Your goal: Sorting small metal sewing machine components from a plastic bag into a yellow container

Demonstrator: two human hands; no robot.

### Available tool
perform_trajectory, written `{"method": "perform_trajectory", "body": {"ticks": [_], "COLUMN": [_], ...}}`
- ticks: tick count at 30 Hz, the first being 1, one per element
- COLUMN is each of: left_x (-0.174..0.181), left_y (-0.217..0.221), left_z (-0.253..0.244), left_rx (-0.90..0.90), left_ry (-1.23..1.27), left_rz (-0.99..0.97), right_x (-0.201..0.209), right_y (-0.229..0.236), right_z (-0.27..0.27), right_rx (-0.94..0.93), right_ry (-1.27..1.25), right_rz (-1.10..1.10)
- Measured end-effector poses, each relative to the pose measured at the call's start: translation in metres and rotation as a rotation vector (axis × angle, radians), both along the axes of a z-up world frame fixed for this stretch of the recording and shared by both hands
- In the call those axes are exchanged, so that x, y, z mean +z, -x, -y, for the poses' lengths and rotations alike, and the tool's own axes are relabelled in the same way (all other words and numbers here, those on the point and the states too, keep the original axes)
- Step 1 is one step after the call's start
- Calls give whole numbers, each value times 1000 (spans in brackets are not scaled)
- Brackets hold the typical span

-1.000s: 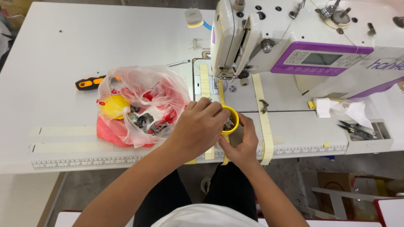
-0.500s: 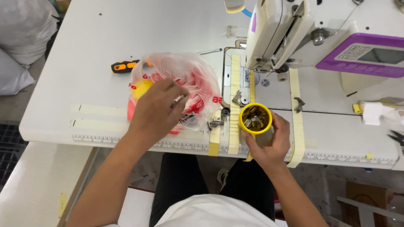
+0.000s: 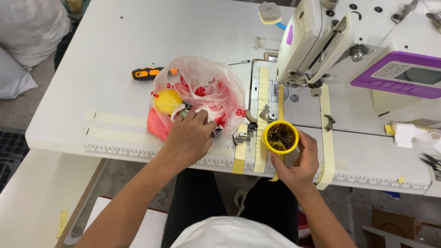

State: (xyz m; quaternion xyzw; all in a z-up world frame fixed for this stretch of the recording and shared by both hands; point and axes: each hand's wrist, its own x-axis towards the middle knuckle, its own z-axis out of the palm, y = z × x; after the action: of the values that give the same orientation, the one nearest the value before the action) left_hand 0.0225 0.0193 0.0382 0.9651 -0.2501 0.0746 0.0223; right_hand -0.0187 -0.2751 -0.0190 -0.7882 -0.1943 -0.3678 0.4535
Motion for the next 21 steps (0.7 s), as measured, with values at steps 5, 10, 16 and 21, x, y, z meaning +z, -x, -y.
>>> {"method": "perform_trajectory", "body": {"ticks": [5,10,16,21], "left_x": [-5,-5,-26,-13], "left_y": [-9,-8,-14,-28], "left_z": [-4,-3,-12,-23], "left_rx": [23,-32,-44,16], "left_ry": [30,15,72,178], "left_rz": [-177,-249,-51,120], "right_x": [6,9,10,10], "right_y": [0,2,3,3], "right_z": [-3,-4,-4,-4], "right_rx": [-7,-3,-4,-8], "right_ry": [2,5,4,-15], "right_rz": [-15,-40,-67,-82]}}
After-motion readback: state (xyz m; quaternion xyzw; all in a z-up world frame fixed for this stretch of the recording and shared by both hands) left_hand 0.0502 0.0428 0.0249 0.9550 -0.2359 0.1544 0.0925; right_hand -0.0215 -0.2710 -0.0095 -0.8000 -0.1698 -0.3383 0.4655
